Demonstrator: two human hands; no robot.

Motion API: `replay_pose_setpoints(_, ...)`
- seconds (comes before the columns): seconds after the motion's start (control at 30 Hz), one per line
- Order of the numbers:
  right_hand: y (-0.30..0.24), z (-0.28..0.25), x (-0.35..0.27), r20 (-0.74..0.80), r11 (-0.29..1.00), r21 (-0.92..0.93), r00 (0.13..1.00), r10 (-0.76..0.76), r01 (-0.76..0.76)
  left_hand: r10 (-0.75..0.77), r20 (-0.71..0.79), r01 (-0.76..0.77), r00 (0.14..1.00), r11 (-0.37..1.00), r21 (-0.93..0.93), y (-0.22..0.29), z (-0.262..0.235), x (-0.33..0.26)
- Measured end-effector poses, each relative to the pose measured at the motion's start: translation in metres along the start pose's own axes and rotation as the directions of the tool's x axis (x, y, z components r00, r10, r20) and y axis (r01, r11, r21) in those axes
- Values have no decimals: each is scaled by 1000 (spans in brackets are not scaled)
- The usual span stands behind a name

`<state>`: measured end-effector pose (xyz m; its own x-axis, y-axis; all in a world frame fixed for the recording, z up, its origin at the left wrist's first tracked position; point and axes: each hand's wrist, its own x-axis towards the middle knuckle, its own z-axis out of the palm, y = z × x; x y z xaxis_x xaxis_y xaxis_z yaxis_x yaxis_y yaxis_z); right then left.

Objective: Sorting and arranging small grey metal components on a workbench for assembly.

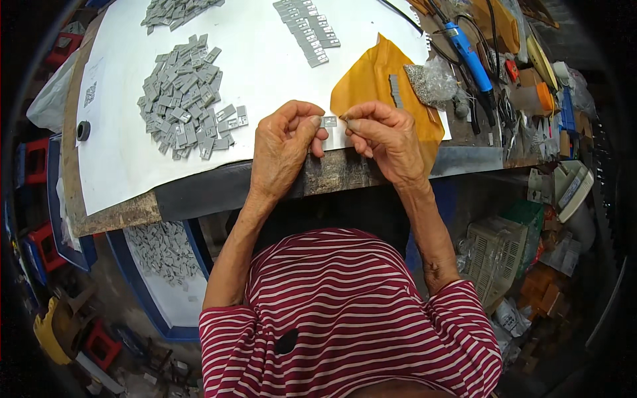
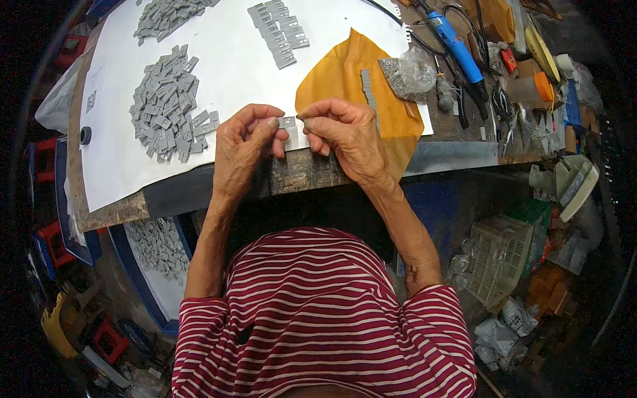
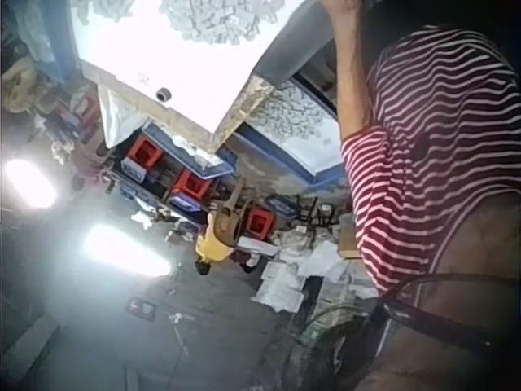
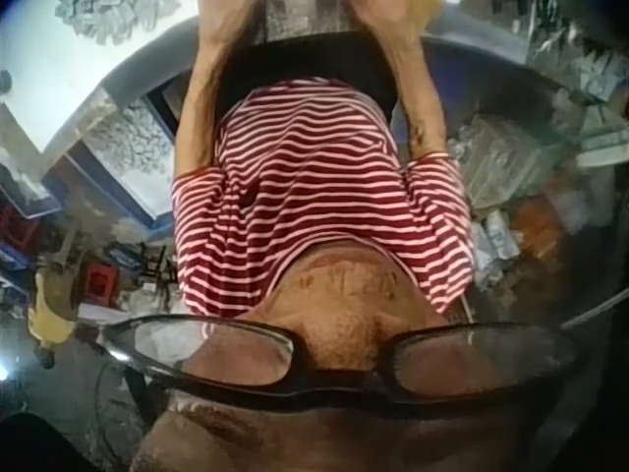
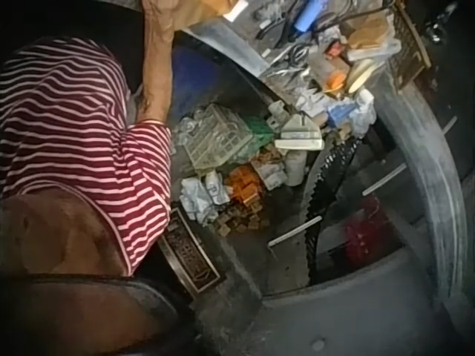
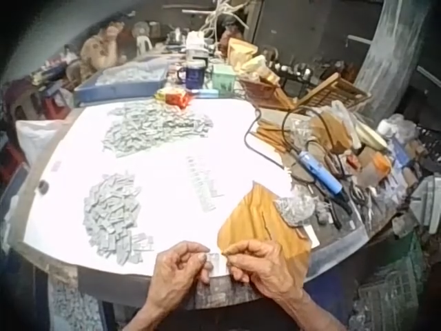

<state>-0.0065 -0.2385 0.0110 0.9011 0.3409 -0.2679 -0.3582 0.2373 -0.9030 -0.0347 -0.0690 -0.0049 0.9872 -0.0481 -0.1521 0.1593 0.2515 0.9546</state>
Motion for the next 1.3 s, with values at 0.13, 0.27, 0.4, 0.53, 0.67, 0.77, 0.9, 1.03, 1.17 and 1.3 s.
replay_pose_setpoints(0.13, -4, 5, -2, -2, 979, -196, 999, -49, 48, -12, 24, 12, 1000, 1000, 23, 2, 0, -1)
replay_pose_setpoints(0.27, -5, 5, 0, 19, 958, -282, 998, -58, 61, -4, 51, 3, 999, 1000, 30, 2, 0, -1)
replay_pose_setpoints(0.4, -6, 3, 0, 29, 949, -315, 1000, -6, 15, 11, 62, -16, 998, 996, 91, 1, 1, -2)
replay_pose_setpoints(0.53, -8, 2, 0, 48, 938, -344, 998, 51, -32, 91, 66, -104, 994, 966, 238, 2, 4, -5)
replay_pose_setpoints(0.67, -9, 1, -2, 37, 932, -360, 997, 61, -44, 15, 87, -40, 996, 956, 292, 7, 5, -7)
replay_pose_setpoints(0.77, -10, -1, -3, 45, 927, -372, 996, 74, -53, 5, 104, -35, 995, 957, 288, 6, 5, -7)
replay_pose_setpoints(0.9, -11, -2, -2, 75, 891, -452, 994, 77, -35, 42, 110, -65, 993, 974, 218, 2, 5, -6)
replay_pose_setpoints(1.03, -8, -4, -2, 82, 925, -377, 993, 82, -45, 3, 130, -24, 992, 988, 154, 1, 5, -4)
replay_pose_setpoints(1.17, -8, 0, -3, 39, 944, -328, 998, 45, -30, 5, 133, -25, 991, 988, 150, 4, 7, -3)
replay_pose_setpoints(1.3, -11, 2, -3, 24, 959, -284, 999, 31, -23, 146, 192, -209, 971, 905, 371, 8, 3, -4)
